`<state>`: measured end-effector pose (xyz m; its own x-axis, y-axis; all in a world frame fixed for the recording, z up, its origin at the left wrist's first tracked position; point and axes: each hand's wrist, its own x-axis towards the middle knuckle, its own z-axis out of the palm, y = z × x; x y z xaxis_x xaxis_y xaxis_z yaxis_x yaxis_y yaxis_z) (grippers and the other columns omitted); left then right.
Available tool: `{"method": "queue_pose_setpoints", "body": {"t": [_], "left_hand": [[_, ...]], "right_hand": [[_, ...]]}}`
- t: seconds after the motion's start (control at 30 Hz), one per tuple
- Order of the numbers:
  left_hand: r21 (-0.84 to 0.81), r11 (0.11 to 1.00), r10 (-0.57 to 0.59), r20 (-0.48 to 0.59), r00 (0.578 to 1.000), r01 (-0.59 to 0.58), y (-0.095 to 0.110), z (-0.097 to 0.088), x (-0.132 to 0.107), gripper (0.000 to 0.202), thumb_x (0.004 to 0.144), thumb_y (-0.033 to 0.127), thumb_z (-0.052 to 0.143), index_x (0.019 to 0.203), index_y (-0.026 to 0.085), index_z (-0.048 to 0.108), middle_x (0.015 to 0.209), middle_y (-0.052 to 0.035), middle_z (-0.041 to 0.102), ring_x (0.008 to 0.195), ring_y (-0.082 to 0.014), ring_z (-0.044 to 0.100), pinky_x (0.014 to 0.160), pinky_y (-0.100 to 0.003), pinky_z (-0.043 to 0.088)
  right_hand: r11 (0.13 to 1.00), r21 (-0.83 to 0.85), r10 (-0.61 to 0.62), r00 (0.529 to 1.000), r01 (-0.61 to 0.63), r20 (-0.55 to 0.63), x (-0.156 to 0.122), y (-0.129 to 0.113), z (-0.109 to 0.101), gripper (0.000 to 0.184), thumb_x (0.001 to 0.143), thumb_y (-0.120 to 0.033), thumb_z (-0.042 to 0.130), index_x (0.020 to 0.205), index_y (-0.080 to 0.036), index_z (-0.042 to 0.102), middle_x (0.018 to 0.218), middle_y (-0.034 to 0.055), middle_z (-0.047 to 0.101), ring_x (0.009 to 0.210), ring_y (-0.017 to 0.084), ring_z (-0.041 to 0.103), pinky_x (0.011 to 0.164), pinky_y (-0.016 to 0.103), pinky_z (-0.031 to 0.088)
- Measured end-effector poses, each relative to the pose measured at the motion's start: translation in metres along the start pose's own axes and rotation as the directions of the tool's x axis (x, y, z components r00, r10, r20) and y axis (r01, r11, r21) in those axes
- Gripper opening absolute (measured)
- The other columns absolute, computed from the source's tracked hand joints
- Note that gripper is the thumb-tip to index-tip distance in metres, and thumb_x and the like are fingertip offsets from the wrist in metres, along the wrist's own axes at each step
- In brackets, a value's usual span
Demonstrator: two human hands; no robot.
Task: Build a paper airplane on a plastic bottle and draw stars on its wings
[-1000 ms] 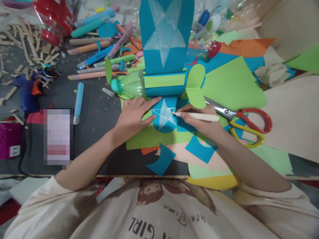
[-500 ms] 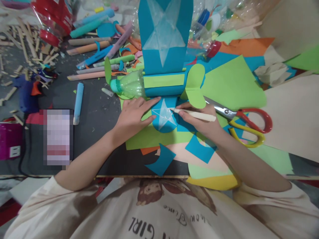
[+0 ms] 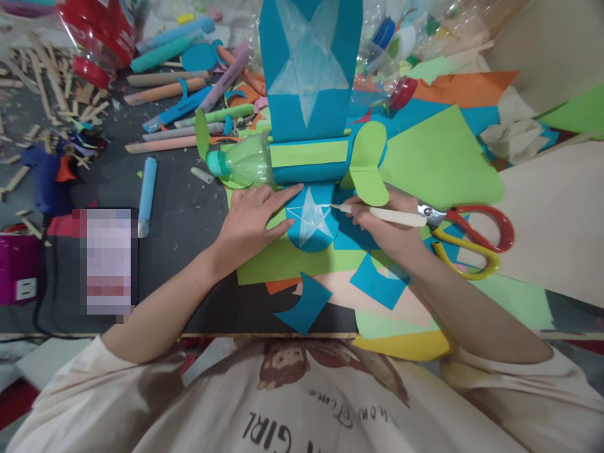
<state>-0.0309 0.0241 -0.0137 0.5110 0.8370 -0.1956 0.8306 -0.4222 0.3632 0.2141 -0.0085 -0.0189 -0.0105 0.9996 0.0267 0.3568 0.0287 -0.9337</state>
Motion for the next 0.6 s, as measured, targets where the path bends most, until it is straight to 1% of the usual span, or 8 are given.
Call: {"method": "queue_pose_setpoints", "body": {"t": [0.1,0.23,0.5,0.6], "left_hand": [[-0.001,1.000,-0.003,0.004,1.000,0.003,0.0005,-0.0001,-0.0001,0.053,0.097,0.044,0.041,0.147,0.029,0.047,0.103,-0.0063,0.058,0.098,-0.0269,0.051,0.088,-0.037,0.034],[0.001,1.000,-0.005,0.007,1.000,0.005,0.0003,0.0002,-0.0005,0.053,0.097,0.044,0.042,0.147,0.029,0.047,0.102,-0.0064,0.059,0.097,-0.0267,0.051,0.087,-0.037,0.034],[0.002,1.000,0.006,-0.010,1.000,-0.006,-0.0010,0.0024,-0.0004,0.052,0.097,0.045,0.042,0.146,0.029,0.047,0.103,-0.0065,0.059,0.097,-0.0268,0.051,0.087,-0.037,0.034],[0.003,1.000,0.007,-0.007,1.000,-0.007,-0.0015,0.0027,-0.0005,0.053,0.097,0.045,0.042,0.147,0.029,0.046,0.104,-0.0068,0.059,0.098,-0.0271,0.051,0.087,-0.037,0.034]], "right_hand": [[1.000,-0.021,-0.008,1.000,0.008,0.020,-0.0001,-0.0032,0.0001,0.007,0.076,-0.025,0.065,0.069,-0.025,0.067,0.074,0.0014,0.074,0.068,0.021,0.066,0.062,0.036,0.055],[1.000,-0.025,-0.005,0.997,0.007,0.076,-0.0015,-0.0070,-0.0015,0.005,0.077,-0.025,0.066,0.073,-0.024,0.069,0.080,0.0026,0.077,0.077,0.023,0.070,0.068,0.036,0.057],[0.998,-0.049,0.035,0.983,-0.027,0.183,-0.0032,-0.0088,-0.0026,0.012,0.078,-0.030,0.066,0.080,-0.021,0.074,0.073,0.0035,0.075,0.064,0.020,0.065,0.057,0.033,0.051],[0.998,-0.045,0.046,0.982,-0.038,0.183,-0.0029,-0.0087,-0.0019,0.010,0.078,-0.030,0.067,0.079,-0.023,0.075,0.072,0.0034,0.074,0.062,0.020,0.065,0.055,0.033,0.051]]}}
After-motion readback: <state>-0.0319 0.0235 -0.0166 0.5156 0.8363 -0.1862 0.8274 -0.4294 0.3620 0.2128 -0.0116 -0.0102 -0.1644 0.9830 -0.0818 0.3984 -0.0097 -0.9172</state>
